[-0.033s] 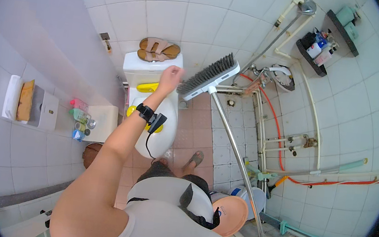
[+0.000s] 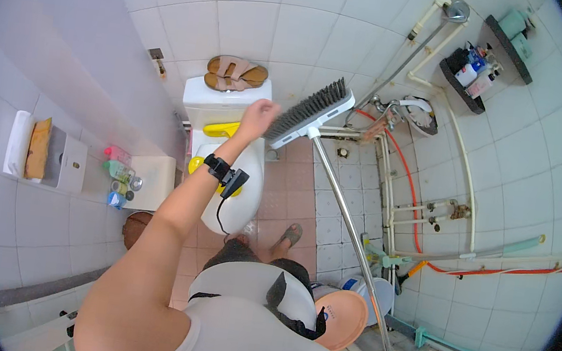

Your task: The person fills a basin with water from a tap, pours the water into buckets, uses a squeegee on the bathroom floor, and then wipes their hands with paper towels before picking up footwear.

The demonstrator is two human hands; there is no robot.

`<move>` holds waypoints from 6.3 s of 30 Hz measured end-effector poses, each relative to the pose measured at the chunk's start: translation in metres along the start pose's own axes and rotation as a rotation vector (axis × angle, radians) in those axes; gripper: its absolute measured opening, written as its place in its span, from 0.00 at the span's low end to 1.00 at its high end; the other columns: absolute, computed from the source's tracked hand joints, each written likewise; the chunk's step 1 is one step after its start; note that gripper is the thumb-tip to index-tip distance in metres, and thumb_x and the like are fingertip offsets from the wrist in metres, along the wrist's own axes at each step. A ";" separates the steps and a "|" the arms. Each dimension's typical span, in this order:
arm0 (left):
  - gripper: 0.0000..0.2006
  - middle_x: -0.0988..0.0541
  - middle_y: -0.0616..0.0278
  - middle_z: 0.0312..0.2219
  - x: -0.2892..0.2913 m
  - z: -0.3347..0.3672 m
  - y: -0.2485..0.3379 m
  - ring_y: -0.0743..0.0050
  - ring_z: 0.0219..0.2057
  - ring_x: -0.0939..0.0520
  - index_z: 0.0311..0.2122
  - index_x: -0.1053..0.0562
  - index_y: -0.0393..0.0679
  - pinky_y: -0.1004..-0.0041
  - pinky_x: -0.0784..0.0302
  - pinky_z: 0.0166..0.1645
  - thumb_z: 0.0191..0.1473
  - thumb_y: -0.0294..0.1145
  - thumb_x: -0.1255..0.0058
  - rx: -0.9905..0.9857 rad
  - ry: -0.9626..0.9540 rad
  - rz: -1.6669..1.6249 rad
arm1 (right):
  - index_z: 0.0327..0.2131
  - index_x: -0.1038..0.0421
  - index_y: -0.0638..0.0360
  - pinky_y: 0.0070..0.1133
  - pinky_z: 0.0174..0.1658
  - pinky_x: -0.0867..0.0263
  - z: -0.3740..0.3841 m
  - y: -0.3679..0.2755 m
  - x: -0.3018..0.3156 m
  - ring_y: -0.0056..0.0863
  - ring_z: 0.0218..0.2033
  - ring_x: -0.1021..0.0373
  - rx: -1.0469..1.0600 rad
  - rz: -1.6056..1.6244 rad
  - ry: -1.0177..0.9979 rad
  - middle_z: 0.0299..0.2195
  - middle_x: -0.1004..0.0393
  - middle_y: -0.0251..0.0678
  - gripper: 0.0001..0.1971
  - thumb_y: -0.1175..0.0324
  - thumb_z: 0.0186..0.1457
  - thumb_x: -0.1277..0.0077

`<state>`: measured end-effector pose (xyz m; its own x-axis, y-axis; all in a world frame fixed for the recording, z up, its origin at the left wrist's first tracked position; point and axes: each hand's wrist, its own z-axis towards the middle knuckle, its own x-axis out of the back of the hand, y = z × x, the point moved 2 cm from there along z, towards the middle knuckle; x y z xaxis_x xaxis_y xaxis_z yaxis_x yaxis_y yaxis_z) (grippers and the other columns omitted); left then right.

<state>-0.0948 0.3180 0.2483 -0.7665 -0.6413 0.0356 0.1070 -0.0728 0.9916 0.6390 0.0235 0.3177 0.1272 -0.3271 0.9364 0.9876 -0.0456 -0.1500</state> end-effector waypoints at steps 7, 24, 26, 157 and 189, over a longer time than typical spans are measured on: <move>0.12 0.27 0.66 0.14 0.007 0.002 0.034 0.81 0.18 0.29 0.21 0.26 0.35 0.77 0.34 0.24 0.51 0.32 0.48 -0.170 0.133 0.077 | 0.11 0.48 0.63 0.26 0.18 0.59 -0.004 0.008 -0.005 0.24 0.13 0.54 -0.030 0.219 -0.100 0.09 0.52 0.36 0.15 0.74 0.38 0.50; 0.12 0.24 0.60 0.18 -0.002 0.007 0.029 0.73 0.19 0.26 0.25 0.25 0.35 0.74 0.30 0.27 0.50 0.35 0.46 -0.229 -0.064 0.223 | 0.10 0.46 0.63 0.25 0.17 0.57 -0.002 -0.024 0.005 0.22 0.12 0.53 -0.007 0.098 -0.023 0.09 0.51 0.36 0.13 0.76 0.36 0.50; 0.12 0.24 0.61 0.18 0.006 0.010 0.030 0.74 0.19 0.26 0.25 0.25 0.35 0.75 0.31 0.27 0.50 0.35 0.46 -0.242 0.097 0.186 | 0.10 0.46 0.63 0.25 0.17 0.56 -0.008 -0.010 0.001 0.22 0.12 0.52 -0.008 0.084 -0.049 0.09 0.51 0.36 0.13 0.76 0.36 0.50; 0.16 0.24 0.45 0.34 0.001 -0.029 -0.016 0.50 0.39 0.24 0.40 0.30 0.34 0.64 0.30 0.44 0.57 0.40 0.56 -0.118 -0.190 0.364 | 0.10 0.48 0.62 0.30 0.15 0.59 -0.011 0.002 -0.008 0.37 0.10 0.55 0.098 0.013 -0.021 0.07 0.51 0.43 0.12 0.72 0.30 0.53; 0.13 0.27 0.46 0.29 0.100 -0.019 -0.047 0.50 0.33 0.26 0.33 0.32 0.35 0.62 0.31 0.40 0.58 0.36 0.61 -0.006 0.610 0.332 | 0.10 0.48 0.64 0.30 0.16 0.59 -0.027 0.010 -0.021 0.30 0.10 0.53 -0.046 -0.007 -0.022 0.08 0.51 0.42 0.13 0.73 0.32 0.52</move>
<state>-0.1644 0.2428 0.2025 -0.1995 -0.9451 0.2589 0.2789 0.1985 0.9396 0.6433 0.0048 0.2883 0.1222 -0.3062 0.9441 0.9834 -0.0913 -0.1569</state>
